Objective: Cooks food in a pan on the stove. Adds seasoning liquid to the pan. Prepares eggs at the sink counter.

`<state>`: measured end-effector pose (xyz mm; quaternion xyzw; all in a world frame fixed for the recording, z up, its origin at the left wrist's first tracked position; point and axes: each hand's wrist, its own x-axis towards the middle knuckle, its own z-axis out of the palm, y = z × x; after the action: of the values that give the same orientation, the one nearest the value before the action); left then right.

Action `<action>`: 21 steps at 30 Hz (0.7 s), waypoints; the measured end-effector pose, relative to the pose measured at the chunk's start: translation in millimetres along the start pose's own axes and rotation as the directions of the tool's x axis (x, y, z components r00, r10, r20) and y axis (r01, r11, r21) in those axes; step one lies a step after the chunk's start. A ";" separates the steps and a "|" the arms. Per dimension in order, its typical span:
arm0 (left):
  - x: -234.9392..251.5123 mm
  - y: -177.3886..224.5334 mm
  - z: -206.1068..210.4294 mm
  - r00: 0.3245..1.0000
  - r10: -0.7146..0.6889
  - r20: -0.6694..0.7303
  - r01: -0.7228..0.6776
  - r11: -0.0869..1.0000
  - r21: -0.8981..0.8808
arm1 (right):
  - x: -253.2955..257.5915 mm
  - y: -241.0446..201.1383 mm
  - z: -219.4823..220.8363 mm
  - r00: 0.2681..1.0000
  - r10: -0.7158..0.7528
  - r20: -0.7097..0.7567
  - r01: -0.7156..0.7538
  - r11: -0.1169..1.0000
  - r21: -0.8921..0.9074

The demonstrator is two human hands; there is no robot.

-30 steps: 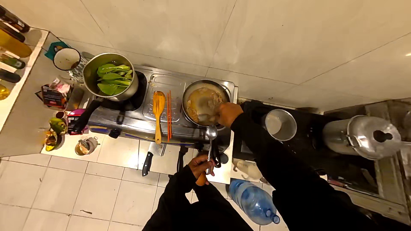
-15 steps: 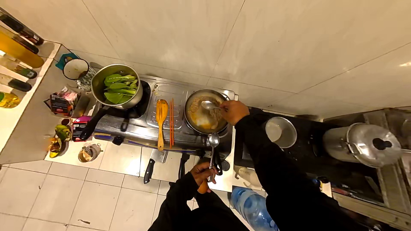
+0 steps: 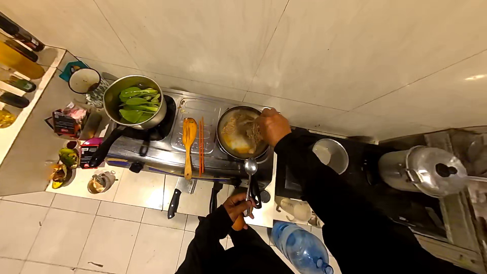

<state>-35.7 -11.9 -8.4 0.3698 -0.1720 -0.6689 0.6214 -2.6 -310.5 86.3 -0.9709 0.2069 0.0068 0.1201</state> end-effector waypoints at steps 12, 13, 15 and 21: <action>-2.2 -2.8 -1.1 1.000 0.011 0.011 -0.010 0.999 -0.044 | -9.0 6.3 4.5 1.000 -0.023 -0.007 0.023 0.999 0.044; -1.4 -3.9 -1.8 1.000 0.017 0.014 -0.016 0.999 -0.042 | -6.0 4.0 5.4 0.999 -0.034 -0.007 0.035 0.998 0.043; -2.2 -3.9 -1.6 1.000 0.026 0.011 -0.025 0.999 -0.040 | -3.5 4.3 7.8 0.998 -0.051 0.024 0.050 0.998 0.031; -3.0 -3.9 -2.5 1.000 0.017 -0.004 -0.018 0.999 -0.041 | -26.4 21.0 6.9 1.000 0.011 0.005 -0.011 0.998 0.066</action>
<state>-36.8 -7.9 -11.9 0.3569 -0.1604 -0.6661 0.6350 -35.0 -316.8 76.4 -0.9653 0.2120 0.0030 0.1527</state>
